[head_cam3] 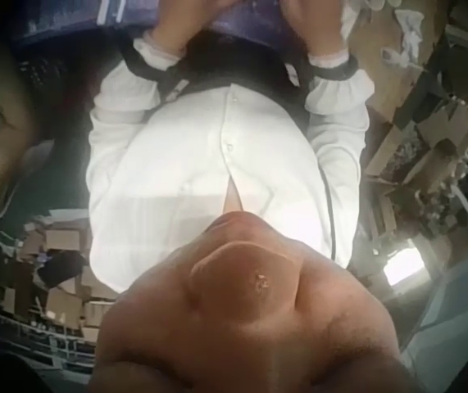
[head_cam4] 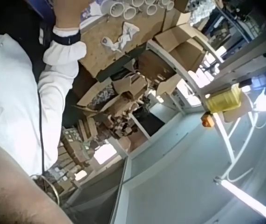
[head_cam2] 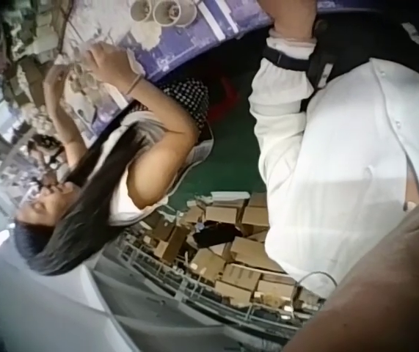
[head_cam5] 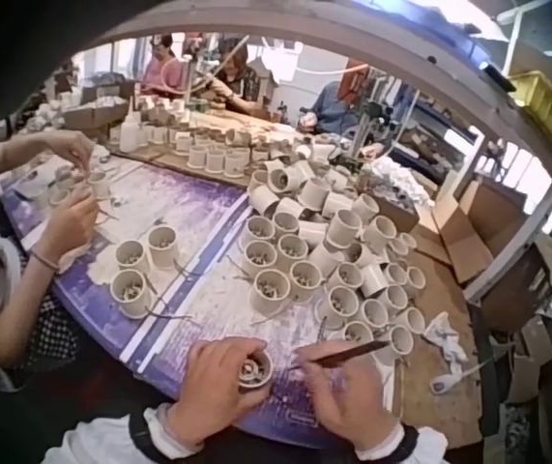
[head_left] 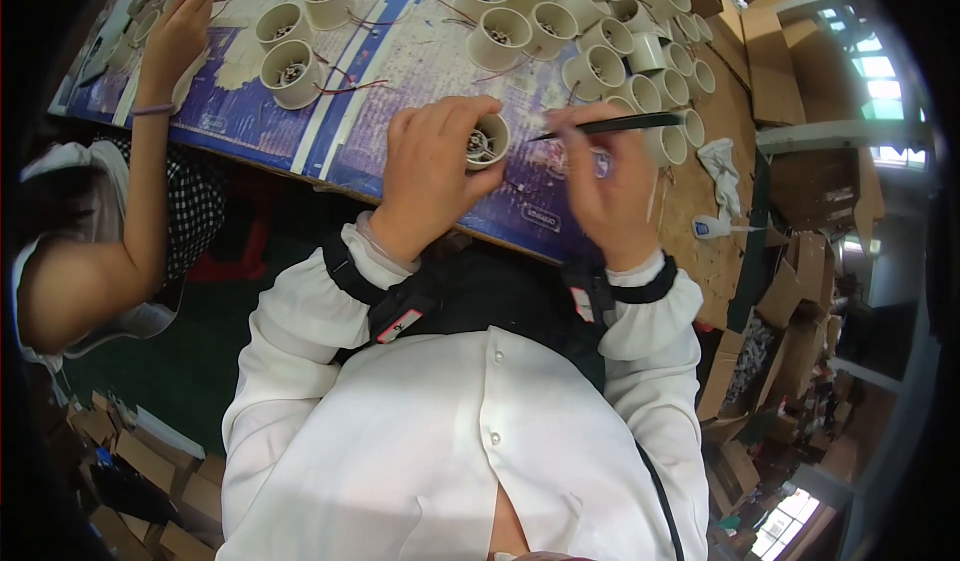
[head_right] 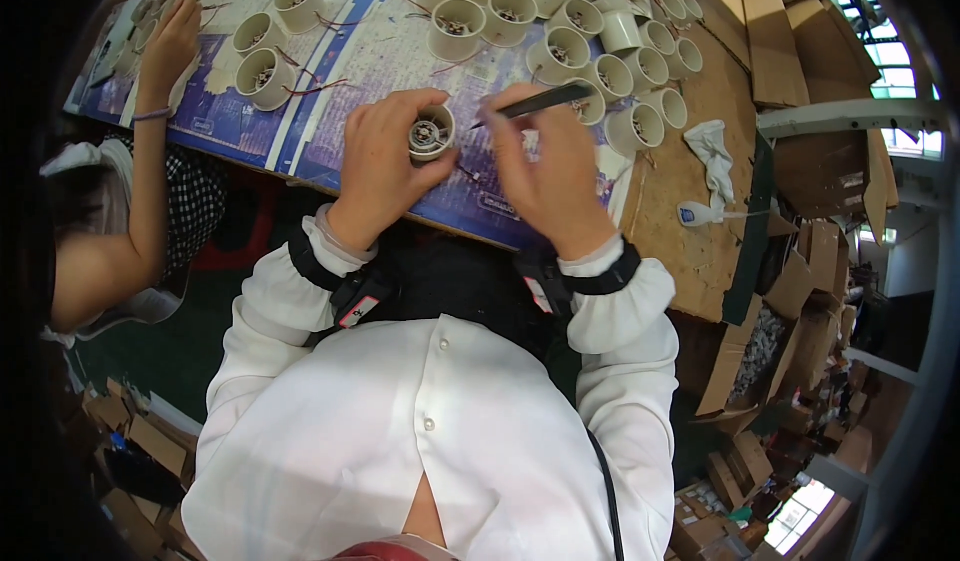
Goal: The person assembles a fan component by using tweezers to position wires inside the housing and applying glue from a squeeze bottle to the connection points. After pressing the wires into place, they set the unit aside and pick up another housing to repeat the process.
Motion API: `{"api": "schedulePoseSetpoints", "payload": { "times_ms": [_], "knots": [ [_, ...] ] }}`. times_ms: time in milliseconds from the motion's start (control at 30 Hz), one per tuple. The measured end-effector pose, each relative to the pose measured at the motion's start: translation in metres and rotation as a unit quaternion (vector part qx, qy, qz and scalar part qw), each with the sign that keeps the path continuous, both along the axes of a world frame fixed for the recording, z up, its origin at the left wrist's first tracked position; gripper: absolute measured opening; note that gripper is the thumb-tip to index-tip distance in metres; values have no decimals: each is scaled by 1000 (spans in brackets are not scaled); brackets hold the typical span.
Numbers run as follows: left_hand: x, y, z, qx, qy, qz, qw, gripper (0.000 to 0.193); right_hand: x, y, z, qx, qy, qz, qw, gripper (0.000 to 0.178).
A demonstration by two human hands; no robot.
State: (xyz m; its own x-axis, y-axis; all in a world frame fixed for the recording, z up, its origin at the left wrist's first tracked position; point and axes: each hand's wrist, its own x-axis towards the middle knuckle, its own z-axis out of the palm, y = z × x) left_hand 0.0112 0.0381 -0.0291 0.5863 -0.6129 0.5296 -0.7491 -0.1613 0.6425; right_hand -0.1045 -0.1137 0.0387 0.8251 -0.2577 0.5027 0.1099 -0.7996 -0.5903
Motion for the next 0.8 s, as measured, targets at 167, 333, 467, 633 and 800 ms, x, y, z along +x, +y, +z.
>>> {"api": "schedulePoseSetpoints", "payload": {
  "times_ms": [167, 333, 467, 633, 800],
  "knots": [
    [12, 5, -4, 11, -12, 29, 999, 59, -52, -38, 29, -268, 73, -65, 958, 19],
    [17, 1, -4, 42, -2, 60, 997, 58, -109, -61, -6, -289, 186, -76, 936, 23],
    [20, 5, -5, 35, -12, 58, 998, 56, -138, -62, -34, -218, 89, -101, 967, 20],
    [20, 4, -5, 29, 0, 62, 998, 56, -191, -83, -73, 59, -38, -433, 899, 29],
    [20, 10, -4, 61, -26, 92, 994, 57, -192, -123, -83, 19, -117, -456, 882, 38]
  ]
}}
